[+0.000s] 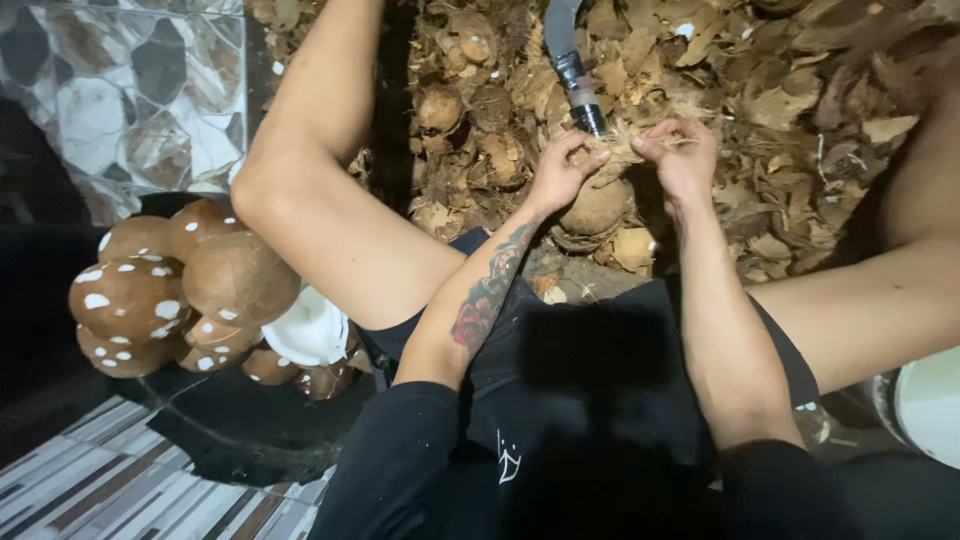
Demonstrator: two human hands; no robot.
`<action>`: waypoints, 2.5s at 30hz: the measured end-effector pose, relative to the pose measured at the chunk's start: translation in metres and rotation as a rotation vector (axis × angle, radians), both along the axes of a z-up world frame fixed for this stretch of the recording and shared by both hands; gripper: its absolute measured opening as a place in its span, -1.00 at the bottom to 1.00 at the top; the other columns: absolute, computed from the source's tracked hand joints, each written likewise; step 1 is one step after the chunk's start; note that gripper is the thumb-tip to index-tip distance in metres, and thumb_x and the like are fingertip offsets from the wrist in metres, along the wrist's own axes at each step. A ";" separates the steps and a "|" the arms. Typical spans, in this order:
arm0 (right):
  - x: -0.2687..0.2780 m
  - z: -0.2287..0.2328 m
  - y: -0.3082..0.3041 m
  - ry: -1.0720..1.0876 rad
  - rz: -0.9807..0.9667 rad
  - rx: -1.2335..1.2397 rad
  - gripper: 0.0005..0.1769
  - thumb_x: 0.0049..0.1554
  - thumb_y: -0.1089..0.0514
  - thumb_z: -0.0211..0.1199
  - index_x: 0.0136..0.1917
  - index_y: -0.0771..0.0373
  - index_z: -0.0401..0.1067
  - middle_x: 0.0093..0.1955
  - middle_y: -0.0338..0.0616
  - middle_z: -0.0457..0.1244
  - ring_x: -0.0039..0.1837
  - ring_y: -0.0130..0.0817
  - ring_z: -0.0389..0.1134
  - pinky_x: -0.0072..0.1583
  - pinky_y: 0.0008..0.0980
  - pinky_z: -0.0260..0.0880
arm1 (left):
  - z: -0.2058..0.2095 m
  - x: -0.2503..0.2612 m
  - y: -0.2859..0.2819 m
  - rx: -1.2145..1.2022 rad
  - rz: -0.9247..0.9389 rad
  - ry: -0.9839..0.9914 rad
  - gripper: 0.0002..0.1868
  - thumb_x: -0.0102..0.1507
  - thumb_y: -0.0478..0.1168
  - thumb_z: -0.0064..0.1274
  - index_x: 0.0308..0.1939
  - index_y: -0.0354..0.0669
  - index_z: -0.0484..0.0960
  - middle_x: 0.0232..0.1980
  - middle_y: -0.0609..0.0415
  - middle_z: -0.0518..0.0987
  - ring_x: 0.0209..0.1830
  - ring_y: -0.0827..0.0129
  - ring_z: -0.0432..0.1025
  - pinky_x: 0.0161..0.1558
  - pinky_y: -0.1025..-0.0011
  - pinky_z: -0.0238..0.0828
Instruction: The person sits on the ground and uses a large knife to peel the husk off a coconut. They hold the coconut with their left hand and repeatedly strike and scrape the outer layer with the knife in their right hand, removing the fibrous husk to reveal the inner shell.
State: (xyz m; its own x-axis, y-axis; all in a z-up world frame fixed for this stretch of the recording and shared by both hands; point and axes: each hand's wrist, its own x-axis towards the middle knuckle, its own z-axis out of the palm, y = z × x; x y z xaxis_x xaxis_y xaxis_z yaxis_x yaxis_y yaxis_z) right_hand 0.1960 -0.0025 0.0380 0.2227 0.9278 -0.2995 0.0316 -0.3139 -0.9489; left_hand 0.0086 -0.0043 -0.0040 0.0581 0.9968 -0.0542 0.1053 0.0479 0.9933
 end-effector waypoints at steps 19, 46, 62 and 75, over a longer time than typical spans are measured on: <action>0.079 -0.001 0.122 0.340 -0.270 -0.314 -0.69 0.39 0.26 -0.07 -0.19 0.03 0.28 0.12 -0.29 0.28 0.19 -0.56 0.46 0.44 -0.58 0.65 | 0.000 -0.002 -0.003 -0.421 0.013 0.154 -0.17 0.23 0.15 0.21 0.41 -0.36 0.46 0.52 -0.25 0.41 0.56 0.01 0.30 0.55 0.07 0.14; 0.040 -0.009 0.047 0.183 0.557 -0.124 -0.82 0.28 0.46 0.26 0.16 0.52 0.47 -0.11 0.27 0.39 -0.16 -0.18 0.50 -0.13 -0.30 0.61 | 0.004 -0.005 -0.005 -0.217 0.067 0.021 -0.84 0.47 -0.12 0.08 -0.07 0.02 0.76 -0.10 -0.01 0.72 0.11 0.13 0.58 0.27 0.12 0.39; 0.088 -0.007 0.122 -0.196 -0.001 -0.435 -0.63 0.31 0.45 0.08 0.35 0.26 0.39 0.12 -0.18 0.41 -0.21 -0.60 0.48 -0.24 -0.73 0.60 | -0.009 -0.011 -0.002 -0.250 0.000 -0.015 -0.65 0.54 -0.06 -0.33 0.28 0.06 0.51 -0.03 0.15 0.67 0.16 0.24 0.49 0.30 0.00 0.22; 0.010 -0.041 0.025 -0.649 0.587 0.292 -0.88 0.33 0.29 0.28 0.11 0.29 0.61 0.00 0.16 0.39 0.18 0.23 0.40 0.25 0.08 0.34 | -0.028 -0.011 -0.010 -0.486 0.420 -0.461 -0.64 0.55 -0.17 -0.21 -0.07 -0.27 0.69 -0.31 0.20 0.40 -0.36 0.65 0.33 -0.31 0.65 0.56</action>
State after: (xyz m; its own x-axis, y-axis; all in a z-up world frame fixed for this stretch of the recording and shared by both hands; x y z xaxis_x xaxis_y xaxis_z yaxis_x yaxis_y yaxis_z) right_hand 0.2058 0.0226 -0.0029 -0.2651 0.9641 -0.0165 0.6635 0.1700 -0.7286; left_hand -0.0024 -0.0141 -0.0319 -0.1955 0.8108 -0.5517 -0.4351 0.4325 0.7897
